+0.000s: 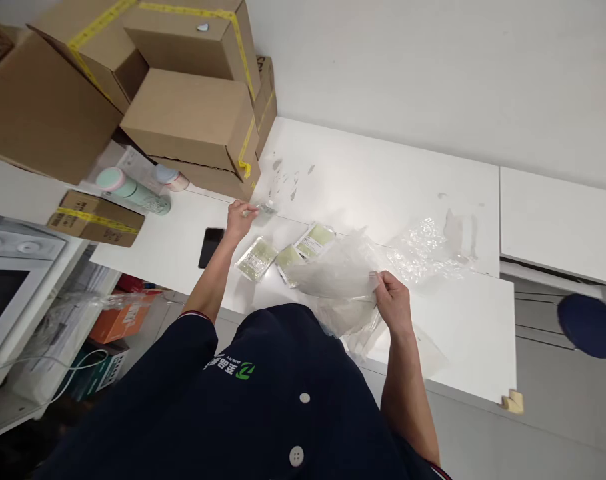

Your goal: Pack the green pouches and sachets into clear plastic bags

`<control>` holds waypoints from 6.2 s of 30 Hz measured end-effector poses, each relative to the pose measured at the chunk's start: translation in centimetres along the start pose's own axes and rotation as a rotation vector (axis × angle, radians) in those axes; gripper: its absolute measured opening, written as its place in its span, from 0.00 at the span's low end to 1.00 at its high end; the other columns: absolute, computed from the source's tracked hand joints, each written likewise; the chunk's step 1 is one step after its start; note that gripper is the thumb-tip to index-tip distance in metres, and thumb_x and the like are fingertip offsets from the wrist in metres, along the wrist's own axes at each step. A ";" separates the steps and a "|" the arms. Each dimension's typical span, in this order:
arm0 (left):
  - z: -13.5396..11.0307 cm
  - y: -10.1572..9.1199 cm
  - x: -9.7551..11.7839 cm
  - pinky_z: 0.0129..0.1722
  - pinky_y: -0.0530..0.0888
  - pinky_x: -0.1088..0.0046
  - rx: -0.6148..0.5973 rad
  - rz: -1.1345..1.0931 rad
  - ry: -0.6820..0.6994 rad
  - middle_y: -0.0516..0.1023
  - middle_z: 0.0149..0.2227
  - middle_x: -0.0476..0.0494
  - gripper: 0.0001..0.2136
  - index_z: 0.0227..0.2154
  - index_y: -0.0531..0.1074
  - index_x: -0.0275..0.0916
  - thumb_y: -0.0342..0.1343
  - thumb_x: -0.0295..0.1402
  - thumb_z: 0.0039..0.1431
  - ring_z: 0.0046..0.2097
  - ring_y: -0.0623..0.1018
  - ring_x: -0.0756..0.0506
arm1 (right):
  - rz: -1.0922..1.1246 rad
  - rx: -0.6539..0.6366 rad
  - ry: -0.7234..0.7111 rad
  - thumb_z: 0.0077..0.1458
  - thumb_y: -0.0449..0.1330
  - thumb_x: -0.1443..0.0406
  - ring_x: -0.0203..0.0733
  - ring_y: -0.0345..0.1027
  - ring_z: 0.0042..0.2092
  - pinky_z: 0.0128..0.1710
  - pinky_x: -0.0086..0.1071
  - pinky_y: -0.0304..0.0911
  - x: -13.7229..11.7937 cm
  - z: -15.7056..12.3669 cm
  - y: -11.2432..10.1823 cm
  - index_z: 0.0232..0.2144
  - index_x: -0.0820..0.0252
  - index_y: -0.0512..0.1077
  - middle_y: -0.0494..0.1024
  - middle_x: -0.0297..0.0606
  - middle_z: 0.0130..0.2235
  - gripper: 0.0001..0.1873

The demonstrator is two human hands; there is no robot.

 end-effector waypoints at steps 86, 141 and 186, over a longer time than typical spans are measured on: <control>-12.1 5.2 15.4 0.55 0.71 0.66 -0.499 -0.184 0.362 0.79 0.46 0.45 0.11 0.43 0.76 0.42 0.51 0.37 0.63 0.51 0.76 0.45 | -0.721 0.465 -0.332 0.66 0.47 0.58 0.47 0.64 0.47 0.48 0.44 0.59 7.0 11.3 -8.2 0.41 0.65 0.69 0.71 0.50 0.45 0.17; -21.0 -4.3 -8.0 0.38 0.82 0.61 0.288 -0.815 -0.775 0.76 0.41 0.44 0.17 0.44 0.65 0.41 0.55 0.45 0.57 0.41 0.80 0.45 | 0.296 -0.470 0.603 0.64 0.47 0.51 0.39 0.72 0.24 0.31 0.39 0.73 7.4 8.6 22.4 0.65 0.50 0.42 0.76 0.37 0.32 0.32; -18.1 6.6 -7.1 0.47 0.70 0.68 -0.524 0.058 -0.461 0.81 0.38 0.40 0.09 0.33 0.78 0.37 0.53 0.27 0.53 0.44 0.78 0.42 | -0.185 -0.355 0.303 0.52 0.59 0.59 0.34 0.61 0.25 0.24 0.26 0.60 10.1 1.7 22.6 0.21 0.59 0.64 0.64 0.30 0.19 0.14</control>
Point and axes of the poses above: each hand's wrist, its own z-axis towards the middle knuckle, its own y-axis out of the palm, x = y × z, the point moved 4 cm from there along z, towards the middle knuckle
